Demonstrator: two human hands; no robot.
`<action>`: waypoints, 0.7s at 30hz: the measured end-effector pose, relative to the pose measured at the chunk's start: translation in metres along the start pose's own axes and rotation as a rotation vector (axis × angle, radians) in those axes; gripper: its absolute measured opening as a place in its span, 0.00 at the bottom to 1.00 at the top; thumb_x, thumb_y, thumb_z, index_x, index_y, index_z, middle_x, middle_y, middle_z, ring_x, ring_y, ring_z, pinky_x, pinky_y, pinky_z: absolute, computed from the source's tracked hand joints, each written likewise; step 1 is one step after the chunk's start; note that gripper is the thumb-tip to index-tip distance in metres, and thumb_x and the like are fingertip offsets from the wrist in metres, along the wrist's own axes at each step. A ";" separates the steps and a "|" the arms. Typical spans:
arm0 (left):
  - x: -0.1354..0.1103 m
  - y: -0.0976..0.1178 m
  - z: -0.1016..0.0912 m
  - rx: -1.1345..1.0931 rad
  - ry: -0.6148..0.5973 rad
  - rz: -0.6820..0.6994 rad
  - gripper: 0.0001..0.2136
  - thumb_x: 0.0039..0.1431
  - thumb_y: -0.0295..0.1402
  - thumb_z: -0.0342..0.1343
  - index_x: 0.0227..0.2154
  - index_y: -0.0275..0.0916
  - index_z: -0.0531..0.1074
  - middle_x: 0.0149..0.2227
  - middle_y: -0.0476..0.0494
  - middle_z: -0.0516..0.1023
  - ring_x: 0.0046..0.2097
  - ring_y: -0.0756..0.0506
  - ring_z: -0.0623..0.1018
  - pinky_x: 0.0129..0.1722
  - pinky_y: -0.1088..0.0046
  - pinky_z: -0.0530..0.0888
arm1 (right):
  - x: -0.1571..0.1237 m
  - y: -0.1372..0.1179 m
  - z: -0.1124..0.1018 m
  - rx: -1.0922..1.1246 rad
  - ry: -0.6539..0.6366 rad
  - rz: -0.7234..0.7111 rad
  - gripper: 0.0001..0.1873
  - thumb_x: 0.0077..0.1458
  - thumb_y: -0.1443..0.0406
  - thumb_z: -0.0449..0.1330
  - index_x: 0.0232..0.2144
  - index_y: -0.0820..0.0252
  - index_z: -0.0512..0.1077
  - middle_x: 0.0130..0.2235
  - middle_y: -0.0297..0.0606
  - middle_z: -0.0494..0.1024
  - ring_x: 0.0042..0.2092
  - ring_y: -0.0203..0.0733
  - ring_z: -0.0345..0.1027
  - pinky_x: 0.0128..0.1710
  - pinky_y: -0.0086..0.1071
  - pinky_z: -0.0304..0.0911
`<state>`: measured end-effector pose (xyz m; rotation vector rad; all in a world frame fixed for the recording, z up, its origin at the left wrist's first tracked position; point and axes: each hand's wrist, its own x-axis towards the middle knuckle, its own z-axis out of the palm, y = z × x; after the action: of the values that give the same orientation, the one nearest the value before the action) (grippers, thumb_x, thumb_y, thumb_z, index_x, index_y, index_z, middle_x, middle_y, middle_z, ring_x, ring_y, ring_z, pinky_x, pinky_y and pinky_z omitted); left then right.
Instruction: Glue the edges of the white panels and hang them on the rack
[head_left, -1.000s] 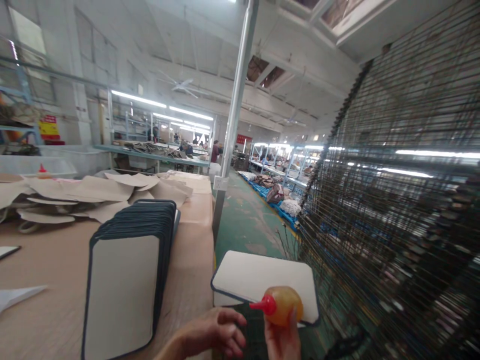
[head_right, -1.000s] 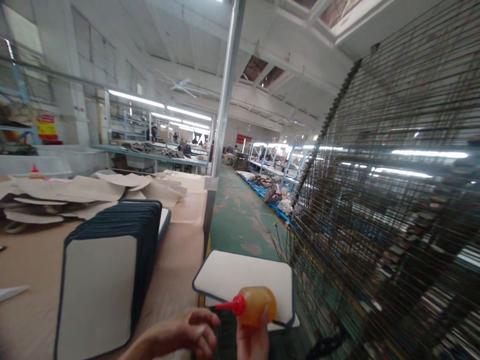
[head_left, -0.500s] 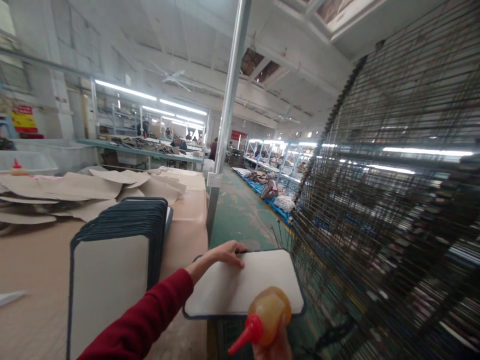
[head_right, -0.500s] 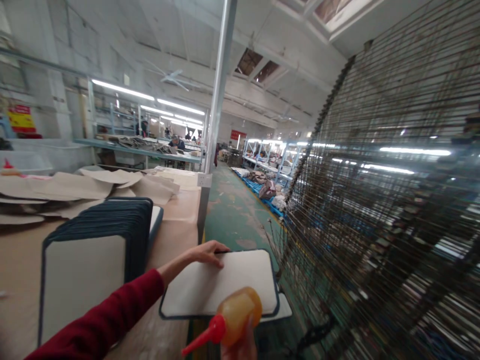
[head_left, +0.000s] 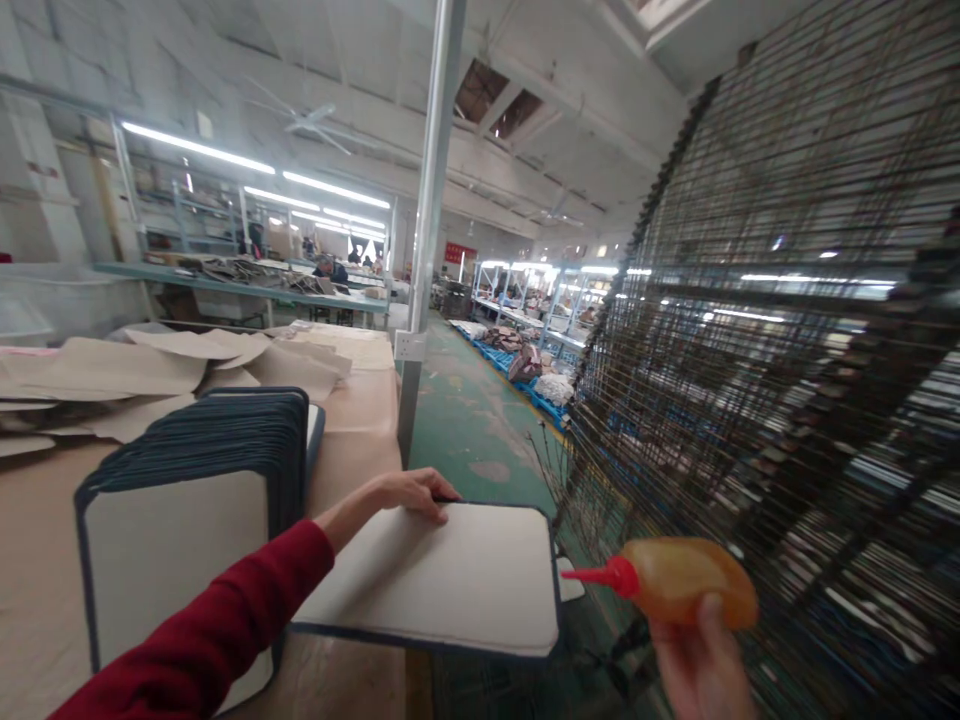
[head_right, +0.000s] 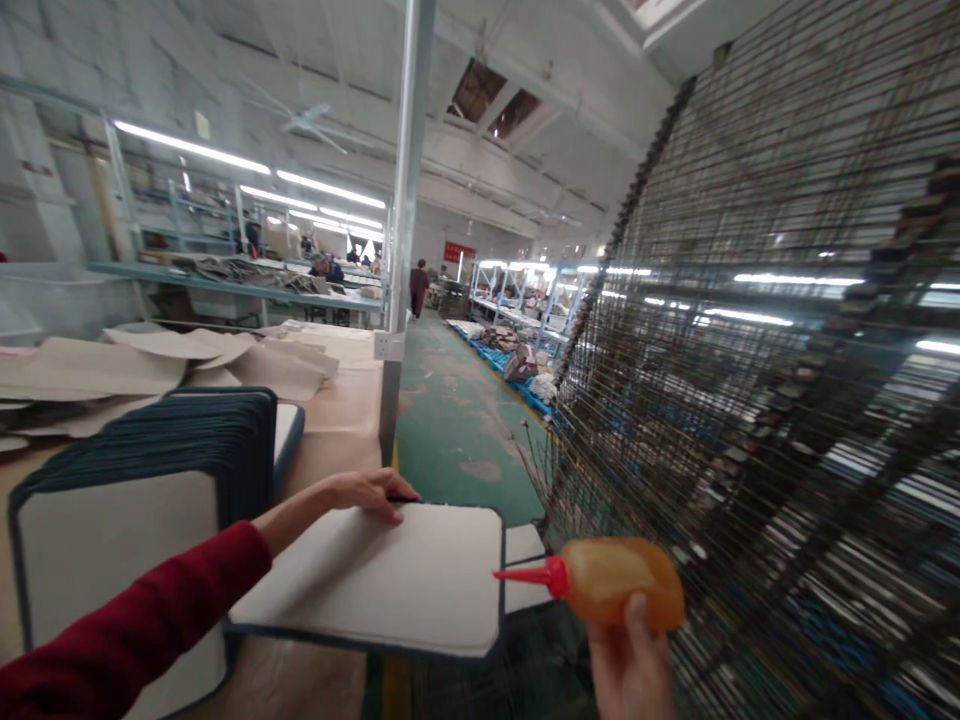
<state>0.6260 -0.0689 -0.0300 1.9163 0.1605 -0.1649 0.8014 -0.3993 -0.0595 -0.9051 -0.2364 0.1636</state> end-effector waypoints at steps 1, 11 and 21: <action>-0.001 0.002 0.000 0.011 -0.017 0.002 0.21 0.39 0.39 0.64 0.39 0.36 0.77 0.32 0.49 0.78 0.32 0.48 0.72 0.31 0.79 0.66 | 0.007 -0.008 0.006 0.010 0.023 -0.026 0.28 0.37 0.54 0.69 0.43 0.52 0.71 0.39 0.29 0.78 0.41 0.35 0.70 0.38 0.25 0.67; -0.006 0.020 0.001 -0.033 -0.146 0.019 0.20 0.41 0.40 0.64 0.40 0.39 0.77 0.36 0.49 0.79 0.37 0.45 0.74 0.36 0.76 0.69 | 0.022 -0.026 0.010 -0.180 -0.066 -0.079 0.37 0.27 0.57 0.73 0.44 0.55 0.70 0.30 0.34 0.77 0.32 0.38 0.70 0.35 0.30 0.66; -0.006 0.022 -0.001 -0.021 -0.177 0.017 0.18 0.42 0.39 0.64 0.39 0.39 0.78 0.35 0.49 0.79 0.35 0.46 0.74 0.35 0.77 0.69 | 0.022 -0.020 0.002 -0.134 -0.066 -0.010 0.42 0.23 0.59 0.74 0.46 0.54 0.69 0.32 0.34 0.77 0.30 0.38 0.70 0.33 0.32 0.67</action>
<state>0.6243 -0.0752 -0.0083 1.8709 0.0276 -0.3190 0.8231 -0.4044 -0.0391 -1.0326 -0.3161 0.1696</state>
